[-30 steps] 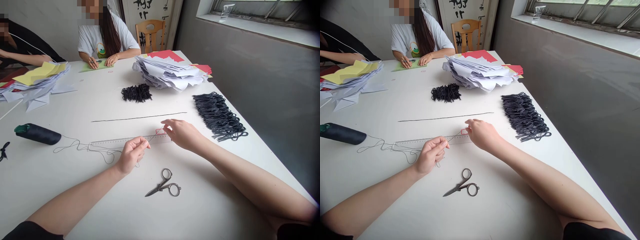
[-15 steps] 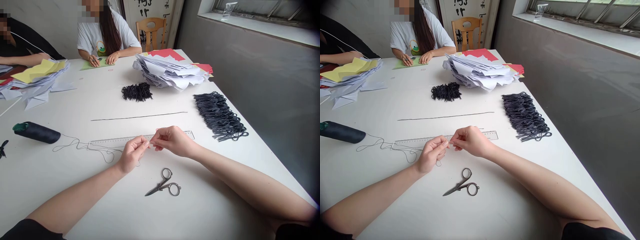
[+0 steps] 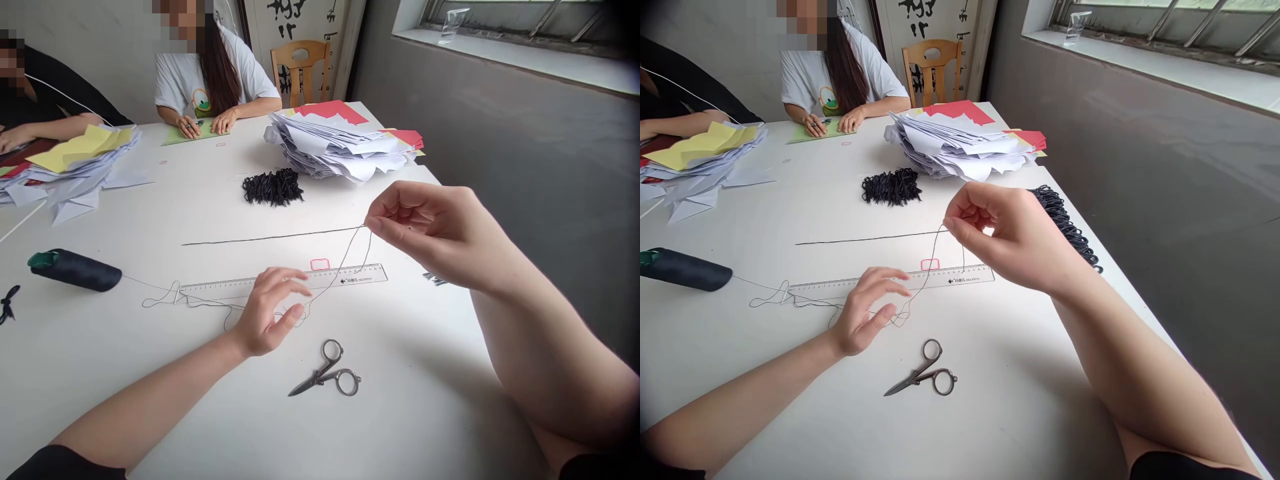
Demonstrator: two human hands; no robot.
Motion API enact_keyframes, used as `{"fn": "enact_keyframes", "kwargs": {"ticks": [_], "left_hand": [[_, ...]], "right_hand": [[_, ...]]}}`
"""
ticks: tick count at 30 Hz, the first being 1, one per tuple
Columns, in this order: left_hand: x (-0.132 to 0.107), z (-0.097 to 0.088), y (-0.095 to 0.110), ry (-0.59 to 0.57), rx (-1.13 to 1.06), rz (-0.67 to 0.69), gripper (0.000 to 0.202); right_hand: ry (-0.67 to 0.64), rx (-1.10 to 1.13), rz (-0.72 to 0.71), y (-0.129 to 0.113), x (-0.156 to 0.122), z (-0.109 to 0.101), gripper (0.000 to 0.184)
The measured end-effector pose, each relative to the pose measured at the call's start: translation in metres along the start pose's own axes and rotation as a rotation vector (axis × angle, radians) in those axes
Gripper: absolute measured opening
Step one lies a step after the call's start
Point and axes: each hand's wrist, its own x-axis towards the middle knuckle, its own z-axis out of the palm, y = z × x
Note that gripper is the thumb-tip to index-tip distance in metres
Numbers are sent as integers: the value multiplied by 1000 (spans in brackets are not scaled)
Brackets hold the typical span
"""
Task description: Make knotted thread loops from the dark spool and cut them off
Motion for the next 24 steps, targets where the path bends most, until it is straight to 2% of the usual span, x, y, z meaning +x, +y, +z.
{"fn": "enact_keyframes", "kwargs": {"ticks": [2,3,4,9,13,15,19,22,24], "left_hand": [[7,-4,4,214,26,3,24],[10,-6,6,269,30,3,25],[13,-8,9,274,25,0,24],[20,-7,26,18,-102,-90,21],[21,-5,35,-103,-299,-277,8],[22,-8,38,-124,-363,-373,9],[28,-21,37,-207,-298,-447,12],[31,-29,32,-252,-190,-436,17],[33,-32,28,-261,-141,-437,19]], "right_hand": [[-35,-35,-60,-4,-3,0,8],[-55,-54,-92,-6,-4,2,7],[-80,-68,-122,-7,-5,4,7],[-209,-134,-237,-10,-12,24,7],[-320,-213,-335,-8,-16,34,11],[-324,-263,-358,-7,-15,32,13],[-225,-394,-410,-6,-12,15,12],[-64,-565,-477,-5,-12,-10,9],[44,-654,-453,-1,-14,-28,9]]}}
